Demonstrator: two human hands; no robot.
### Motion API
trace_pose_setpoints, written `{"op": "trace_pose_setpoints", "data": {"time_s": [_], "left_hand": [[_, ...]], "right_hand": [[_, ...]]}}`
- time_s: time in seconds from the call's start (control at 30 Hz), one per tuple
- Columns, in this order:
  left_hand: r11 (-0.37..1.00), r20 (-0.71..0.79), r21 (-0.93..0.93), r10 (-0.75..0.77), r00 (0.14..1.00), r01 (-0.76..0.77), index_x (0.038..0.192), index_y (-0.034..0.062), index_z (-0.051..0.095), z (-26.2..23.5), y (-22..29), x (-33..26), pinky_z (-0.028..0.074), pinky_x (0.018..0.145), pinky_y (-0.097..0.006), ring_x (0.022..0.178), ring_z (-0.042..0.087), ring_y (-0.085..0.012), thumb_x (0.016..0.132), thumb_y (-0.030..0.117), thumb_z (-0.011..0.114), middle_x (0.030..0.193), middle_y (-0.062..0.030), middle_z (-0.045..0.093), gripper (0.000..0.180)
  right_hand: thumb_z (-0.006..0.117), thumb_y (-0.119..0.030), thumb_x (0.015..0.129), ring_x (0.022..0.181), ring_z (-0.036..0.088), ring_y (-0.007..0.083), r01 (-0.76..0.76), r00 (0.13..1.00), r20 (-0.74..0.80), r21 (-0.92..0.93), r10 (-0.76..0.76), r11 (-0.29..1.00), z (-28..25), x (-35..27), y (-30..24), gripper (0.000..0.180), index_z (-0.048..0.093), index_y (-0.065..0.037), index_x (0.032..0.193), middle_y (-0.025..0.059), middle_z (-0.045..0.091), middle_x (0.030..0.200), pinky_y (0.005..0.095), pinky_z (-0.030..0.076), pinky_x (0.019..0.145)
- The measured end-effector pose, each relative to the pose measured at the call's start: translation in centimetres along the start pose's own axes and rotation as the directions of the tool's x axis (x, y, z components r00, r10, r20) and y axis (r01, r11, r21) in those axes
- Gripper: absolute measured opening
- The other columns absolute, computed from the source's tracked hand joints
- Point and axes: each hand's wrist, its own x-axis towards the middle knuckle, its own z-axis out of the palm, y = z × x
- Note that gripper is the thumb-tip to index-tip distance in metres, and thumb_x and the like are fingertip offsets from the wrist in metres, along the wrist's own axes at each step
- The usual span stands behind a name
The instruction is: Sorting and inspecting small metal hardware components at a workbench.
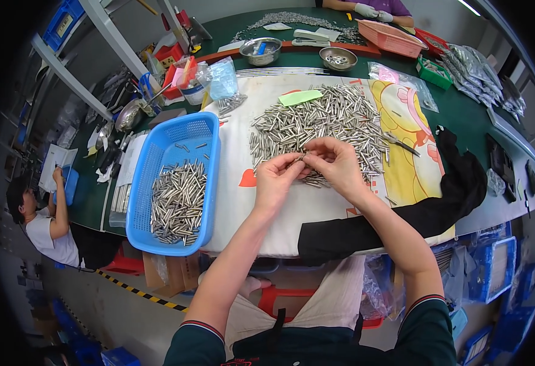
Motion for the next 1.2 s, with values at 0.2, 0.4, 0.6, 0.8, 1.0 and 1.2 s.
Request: {"op": "trace_pose_setpoints", "data": {"time_s": [0.2,0.4,0.6,0.8,1.0,1.2], "left_hand": [[0.997,-0.02,0.039,0.065,0.998,-0.064,0.099,-0.0059,0.062,0.0,-0.5,-0.1,0.054,0.068,-0.023,0.074,0.064,-0.0131,0.085,0.0,0.058,0.087,-0.0092,0.065,0.016],[0.997,-0.016,0.056,0.059,0.998,-0.058,0.098,-0.0061,0.062,-0.2,-0.5,0.1,0.053,0.067,-0.023,0.072,0.064,-0.0132,0.084,0.002,0.059,0.084,-0.0093,0.065,0.016],[0.998,-0.019,0.019,-0.061,0.998,0.062,0.098,-0.0065,0.061,-0.2,0.1,0.1,0.054,0.067,-0.024,0.072,0.065,-0.0141,0.086,0.004,0.057,0.084,-0.0109,0.066,0.016],[0.969,0.091,-0.199,-0.13,0.987,0.146,0.104,-0.0044,0.057,-0.6,0.7,0.2,0.054,0.072,-0.027,0.078,0.064,-0.0173,0.089,0.011,0.055,0.09,-0.0144,0.065,0.021],[0.968,0.081,-0.19,-0.148,0.986,0.162,0.103,-0.0046,0.057,-0.7,0.5,0.2,0.053,0.071,-0.028,0.077,0.064,-0.0177,0.089,0.011,0.054,0.088,-0.014,0.065,0.021],[0.971,0.077,-0.192,-0.127,0.989,0.14,0.102,-0.0056,0.057,-0.5,0.5,0.2,0.054,0.07,-0.026,0.074,0.065,-0.0167,0.09,0.011,0.054,0.087,-0.0141,0.066,0.02]], "right_hand": [[0.064,-0.004,0.08,0.073,0.059,0.0078,-0.013,1.0,0.014,-0.023,0.013,1.0,0.0,-0.2,-0.2,0.016,0.065,0.003,0.094,0.0053,0.065,0.081,0.0208,0.049,0.065],[0.064,-0.005,0.081,0.072,0.059,0.0089,0.088,0.994,0.065,-0.074,-0.083,0.993,-0.3,0.1,0.2,0.018,0.065,0.003,0.097,0.0055,0.065,0.079,0.0207,0.048,0.065],[0.061,-0.009,0.084,0.061,0.053,0.0049,-0.224,0.97,0.134,0.169,0.203,0.96,-0.6,0.6,-0.1,0.012,0.064,0.0,0.089,0.0019,0.061,0.071,0.0185,0.042,0.055],[0.061,-0.02,0.086,0.061,0.048,0.0072,-0.555,0.829,0.387,0.653,0.404,0.515,-1.7,1.1,0.2,0.015,0.059,-0.006,0.085,-0.0011,0.054,0.071,0.0193,0.041,0.055],[0.062,-0.023,0.086,0.06,0.046,0.0095,-0.664,0.723,0.537,0.714,0.435,0.222,-1.7,1.4,1.6,0.016,0.057,-0.008,0.081,0.0008,0.05,0.073,0.0227,0.043,0.056],[0.062,-0.024,0.086,0.06,0.046,0.01,-0.674,0.706,0.558,0.719,0.436,0.169,-1.9,1.4,1.6,0.018,0.056,-0.008,0.081,0.0016,0.049,0.073,0.023,0.043,0.055]]}}
